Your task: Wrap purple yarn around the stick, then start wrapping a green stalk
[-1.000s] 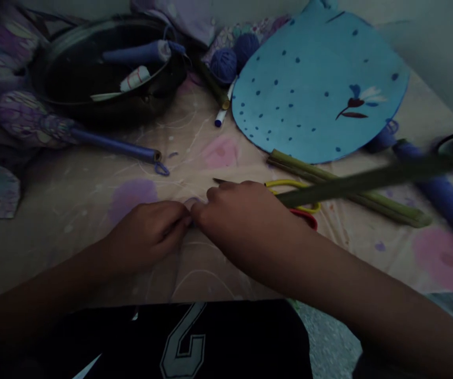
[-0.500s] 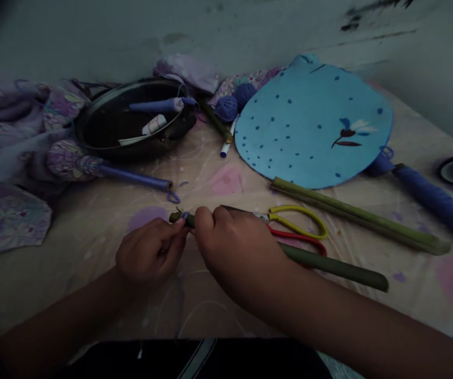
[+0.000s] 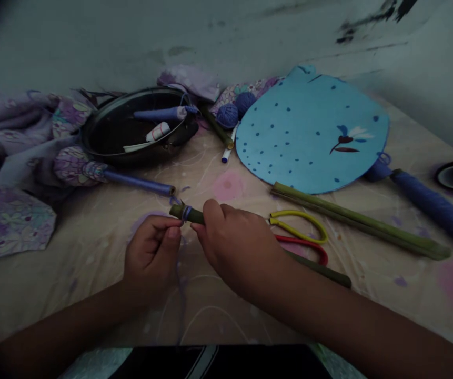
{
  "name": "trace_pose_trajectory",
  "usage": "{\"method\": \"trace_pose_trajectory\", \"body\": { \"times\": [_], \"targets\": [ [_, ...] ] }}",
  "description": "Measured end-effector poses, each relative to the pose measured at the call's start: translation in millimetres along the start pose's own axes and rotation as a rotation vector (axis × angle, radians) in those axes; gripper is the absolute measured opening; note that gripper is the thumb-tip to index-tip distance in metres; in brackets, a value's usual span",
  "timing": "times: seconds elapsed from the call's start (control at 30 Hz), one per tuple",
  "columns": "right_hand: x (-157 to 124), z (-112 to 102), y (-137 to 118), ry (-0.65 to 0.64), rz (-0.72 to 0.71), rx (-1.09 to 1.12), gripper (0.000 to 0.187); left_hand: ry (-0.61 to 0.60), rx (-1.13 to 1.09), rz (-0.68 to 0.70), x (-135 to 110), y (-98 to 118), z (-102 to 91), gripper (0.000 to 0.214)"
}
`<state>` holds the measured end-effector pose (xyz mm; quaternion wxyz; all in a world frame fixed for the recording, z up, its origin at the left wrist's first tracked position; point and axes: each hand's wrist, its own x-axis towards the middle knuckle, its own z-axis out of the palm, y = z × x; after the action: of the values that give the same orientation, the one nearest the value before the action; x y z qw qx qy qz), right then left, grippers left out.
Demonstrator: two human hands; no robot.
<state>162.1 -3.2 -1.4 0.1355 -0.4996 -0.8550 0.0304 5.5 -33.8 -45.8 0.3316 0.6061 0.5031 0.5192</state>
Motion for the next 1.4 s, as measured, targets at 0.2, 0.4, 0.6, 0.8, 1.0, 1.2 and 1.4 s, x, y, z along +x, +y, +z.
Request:
{"method": "trace_pose_trajectory", "body": {
  "times": [0.2,0.4,0.6,0.8,1.0,1.2,1.4],
  "targets": [
    [-1.3,2.1,0.7,0.040,-0.076,-0.003,0.015,-0.147,0.197,0.259,0.7,1.1,-6.2,0.014],
    [3.4,1.0,9.7,-0.044,-0.023,0.051,0.014,-0.108,0.033,-0.025,2.8,3.1,-4.5,0.008],
    [4.5,-5.9,12.6,-0.134,0.071,0.262,0.016,-0.164,-0.224,-0.405,12.2,6.2,-3.7,0.024],
    [8.1,-15.5,20.3,-0.222,0.030,0.532,0.018,-0.325,-0.287,-0.382,17.3,1.9,-7.6,0.029],
    [12.1,-27.6,34.4,-0.560,-0.073,0.869,0.024,-0.541,-0.132,-0.169,25.6,1.4,-15.3,0.015],
    [6.8,-28.9,46.1,-0.777,-0.216,0.525,0.010,-0.784,0.091,-0.016,26.6,2.2,-17.3,0.015],
    [-6.3,-17.4,40.5,-0.428,-0.290,0.097,0.009,-0.673,0.307,-0.005,24.6,8.1,-12.3,0.013]
  ]
}}
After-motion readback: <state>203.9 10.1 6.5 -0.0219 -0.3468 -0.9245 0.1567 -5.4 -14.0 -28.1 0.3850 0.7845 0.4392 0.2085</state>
